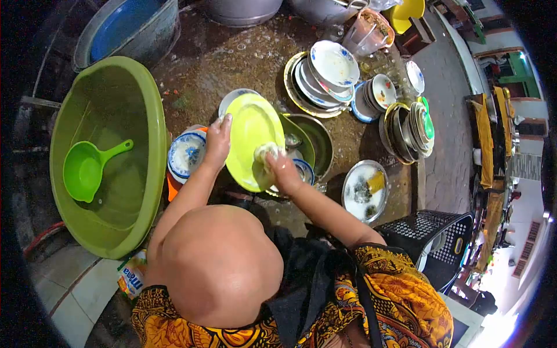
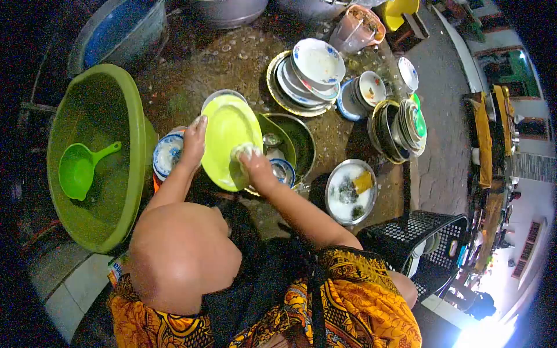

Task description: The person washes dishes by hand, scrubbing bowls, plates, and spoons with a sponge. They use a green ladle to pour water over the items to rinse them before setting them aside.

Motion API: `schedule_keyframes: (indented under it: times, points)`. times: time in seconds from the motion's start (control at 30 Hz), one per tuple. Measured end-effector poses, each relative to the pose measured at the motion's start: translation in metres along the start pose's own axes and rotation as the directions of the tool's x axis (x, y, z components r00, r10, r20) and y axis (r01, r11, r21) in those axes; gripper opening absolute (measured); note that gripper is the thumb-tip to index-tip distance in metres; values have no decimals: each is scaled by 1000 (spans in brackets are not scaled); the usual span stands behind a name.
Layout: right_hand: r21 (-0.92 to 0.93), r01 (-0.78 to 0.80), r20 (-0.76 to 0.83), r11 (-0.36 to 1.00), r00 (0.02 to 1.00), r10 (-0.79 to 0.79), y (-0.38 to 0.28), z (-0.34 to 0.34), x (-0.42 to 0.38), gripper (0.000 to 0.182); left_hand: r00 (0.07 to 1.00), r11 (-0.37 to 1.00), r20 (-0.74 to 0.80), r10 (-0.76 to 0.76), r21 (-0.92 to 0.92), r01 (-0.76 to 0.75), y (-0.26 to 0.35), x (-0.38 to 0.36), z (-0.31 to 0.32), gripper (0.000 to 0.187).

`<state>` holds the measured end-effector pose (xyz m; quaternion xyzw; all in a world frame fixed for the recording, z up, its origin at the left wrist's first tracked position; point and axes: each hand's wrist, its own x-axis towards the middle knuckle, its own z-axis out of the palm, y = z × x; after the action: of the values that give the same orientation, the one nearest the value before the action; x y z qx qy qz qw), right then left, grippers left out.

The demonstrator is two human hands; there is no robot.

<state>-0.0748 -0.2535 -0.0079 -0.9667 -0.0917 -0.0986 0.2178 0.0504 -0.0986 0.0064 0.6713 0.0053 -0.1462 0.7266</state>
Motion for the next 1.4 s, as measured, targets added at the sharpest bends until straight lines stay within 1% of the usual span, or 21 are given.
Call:
schedule_keyframes:
  times: [0.1, 0.17, 0.23, 0.3, 0.37, 0.47, 0.5, 0.57, 0.6, 0.67, 0.77, 0.8, 0.83, 0.9, 0.97, 1.03, 1.13, 1.17, 1.23, 1.3, 1.4]
  points:
    - [225, -329, 68, 917, 944, 322, 1, -17, 43, 28, 976, 988, 181, -123, -72, 138, 14, -7, 7, 36]
    - [274, -65, -221, 960, 967, 128, -23, -33, 77, 34, 986, 999, 168, -22, -35, 28, 4, -13, 22, 43]
    - [162, -73, -120, 984, 988, 93, -33, -5, 72, 43, 977, 979, 132, -168, 139, 149, 17, -13, 19, 44]
    - [287, -270, 224, 919, 952, 210, -51, -9, 60, 42, 980, 973, 10, -201, -113, 200, -1, -1, 14, 41]
    - [162, -65, 247, 985, 969, 24, -51, 2, 34, 34, 994, 991, -105, -32, 124, 45, -8, 9, -4, 39]
    - [222, 13, 180, 975, 982, -55, -29, -4, 14, 32, 984, 991, -163, -77, -118, 59, 17, 11, -14, 31]
    - [41, -118, 241, 992, 965, 105, -20, -10, 21, 33, 983, 991, -163, -83, -113, 65, 22, 11, -14, 31]
    - [-12, -390, 178, 921, 905, 386, -2, -9, 37, 43, 999, 990, 18, -39, -133, 41, 35, 8, -6, 28]
    - [-73, -236, -169, 969, 960, 221, 8, -10, 48, 47, 986, 988, 141, -95, -111, 111, 42, 6, -2, 25]
    - [99, -318, -181, 943, 926, 332, 23, -23, 76, 42, 977, 991, 196, -89, -82, 107, 32, 8, 6, 25]
    - [670, -475, 52, 571, 797, 602, 72, -12, 97, 31, 955, 989, 280, -97, -79, 124, 24, 11, 6, 26]
    - [789, -577, 346, 213, 702, 622, 53, -43, 103, 26, 955, 990, 283, -91, -82, 119, 23, 11, 5, 26]
    - [787, -579, 347, 212, 700, 624, 54, -51, 102, 26, 955, 990, 284, -87, -84, 115, 23, 11, 5, 26]
    - [711, -471, 683, -522, 639, 354, 56, -58, 101, 30, 965, 979, 244, -95, -152, 134, 19, 14, 5, 27]
    - [786, -186, 465, -590, 806, 366, 25, -58, 91, 33, 973, 965, 203, -105, -215, 149, 18, 18, 7, 28]
    - [633, -182, 563, -753, 776, 286, 15, -38, 77, 38, 991, 927, 93, -98, -352, 125, 17, 21, 12, 29]
    - [511, -207, 616, -834, 765, 187, -8, -3, 51, 37, 993, 922, -31, -109, -376, 90, 14, 34, 9, 32]
    - [693, -299, 525, -656, 833, 175, 3, 32, 38, 38, 984, 914, -121, -132, -400, 73, 14, 39, 8, 33]
    - [835, -538, 550, -114, 816, 179, 26, 12, 6, 42, 939, 957, -332, -86, -288, -14, -17, 68, -9, 35]
    - [729, -425, 632, -537, 720, 287, 13, -47, 14, 43, 868, 953, -455, -198, -295, 63, -23, 80, -17, 34]
    - [866, -425, 494, -265, 641, 587, 59, -81, -28, 30, 899, 845, -349, -263, -533, 40, -28, 87, -24, 33]
